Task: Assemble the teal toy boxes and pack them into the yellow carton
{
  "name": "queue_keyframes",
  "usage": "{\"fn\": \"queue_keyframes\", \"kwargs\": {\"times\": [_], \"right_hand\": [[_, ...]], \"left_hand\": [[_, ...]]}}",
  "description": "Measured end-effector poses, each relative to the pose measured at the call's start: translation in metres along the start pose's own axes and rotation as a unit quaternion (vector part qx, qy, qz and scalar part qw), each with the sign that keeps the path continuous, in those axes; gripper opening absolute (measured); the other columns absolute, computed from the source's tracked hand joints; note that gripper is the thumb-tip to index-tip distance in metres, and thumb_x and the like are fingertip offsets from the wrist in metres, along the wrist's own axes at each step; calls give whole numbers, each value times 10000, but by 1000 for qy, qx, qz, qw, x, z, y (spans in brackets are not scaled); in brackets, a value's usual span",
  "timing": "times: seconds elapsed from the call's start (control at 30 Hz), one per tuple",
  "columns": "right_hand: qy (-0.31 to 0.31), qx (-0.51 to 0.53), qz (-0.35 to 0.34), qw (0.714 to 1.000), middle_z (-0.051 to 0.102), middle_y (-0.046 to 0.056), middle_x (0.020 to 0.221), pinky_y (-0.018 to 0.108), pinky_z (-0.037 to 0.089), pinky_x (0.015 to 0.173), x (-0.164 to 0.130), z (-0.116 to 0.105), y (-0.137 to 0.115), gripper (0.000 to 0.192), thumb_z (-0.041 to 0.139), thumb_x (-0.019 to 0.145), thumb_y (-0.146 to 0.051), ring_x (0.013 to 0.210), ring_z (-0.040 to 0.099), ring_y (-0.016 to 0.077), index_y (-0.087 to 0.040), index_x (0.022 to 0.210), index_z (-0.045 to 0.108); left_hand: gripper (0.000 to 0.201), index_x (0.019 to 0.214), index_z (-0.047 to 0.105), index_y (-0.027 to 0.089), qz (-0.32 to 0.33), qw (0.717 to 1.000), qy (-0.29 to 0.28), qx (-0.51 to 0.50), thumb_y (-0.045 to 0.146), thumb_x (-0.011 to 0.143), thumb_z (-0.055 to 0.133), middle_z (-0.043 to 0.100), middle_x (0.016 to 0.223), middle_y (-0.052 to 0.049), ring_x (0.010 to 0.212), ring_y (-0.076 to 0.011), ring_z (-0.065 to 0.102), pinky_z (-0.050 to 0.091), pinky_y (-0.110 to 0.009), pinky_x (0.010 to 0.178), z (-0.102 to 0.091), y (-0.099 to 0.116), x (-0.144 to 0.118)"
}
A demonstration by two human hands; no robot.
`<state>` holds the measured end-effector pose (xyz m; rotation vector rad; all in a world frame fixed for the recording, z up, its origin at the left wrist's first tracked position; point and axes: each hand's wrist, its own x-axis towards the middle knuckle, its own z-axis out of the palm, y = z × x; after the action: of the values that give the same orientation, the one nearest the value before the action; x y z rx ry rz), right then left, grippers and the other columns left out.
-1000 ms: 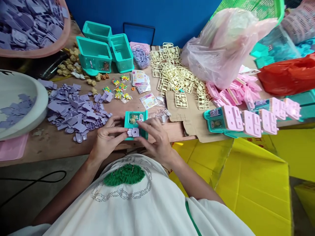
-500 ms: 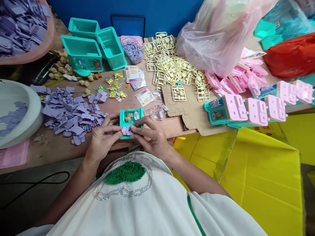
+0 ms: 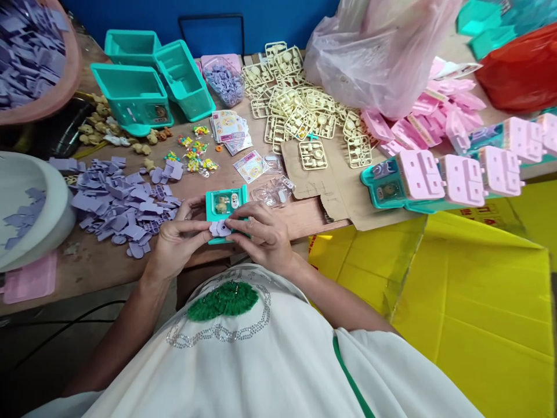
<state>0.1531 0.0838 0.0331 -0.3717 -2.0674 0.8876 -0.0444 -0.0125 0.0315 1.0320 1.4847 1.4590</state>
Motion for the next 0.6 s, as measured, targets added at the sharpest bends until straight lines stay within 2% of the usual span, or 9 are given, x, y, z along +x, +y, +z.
{"fn": "queue_keyframes", "kwargs": {"times": [0.1,0.2,0.47,0.6], "right_hand": [[15,2,3,1000,763,97,1101,451,607,892,1,2,0,260,747,1005,-227,1027,735,241,-266,1259,784],[18,4,-1,1000,760,97,1106,449,601,891,1,2,1,258,748,1002,-216,1032,729,238,-265,1253,785],[23,-2,-17,1000,756,100,1100,431,600,890,1,4,3,274,753,997,-209,1029,726,232,-254,1267,777],[19,-7,-22,1000,753,101,1104,430,601,884,1,4,3,242,739,1009,-211,1027,726,226,-253,1245,771]], "left_hand": [[144,904,889,343,4,1000,-17,-20,437,802,928,673,1413,-61,1408,-292,613,504,-475,1234,0,-2,1],[170,913,887,350,3,999,-29,-30,456,790,940,670,1443,-56,1436,-309,603,476,-516,1261,-1,-4,2],[181,992,881,349,15,1000,-5,-11,486,874,866,583,1599,-38,1532,-303,524,384,-527,1326,1,-10,-8],[171,948,880,351,9,999,-12,-33,486,844,893,555,1640,-14,1588,-307,453,292,-530,1367,2,-12,-7]]}}
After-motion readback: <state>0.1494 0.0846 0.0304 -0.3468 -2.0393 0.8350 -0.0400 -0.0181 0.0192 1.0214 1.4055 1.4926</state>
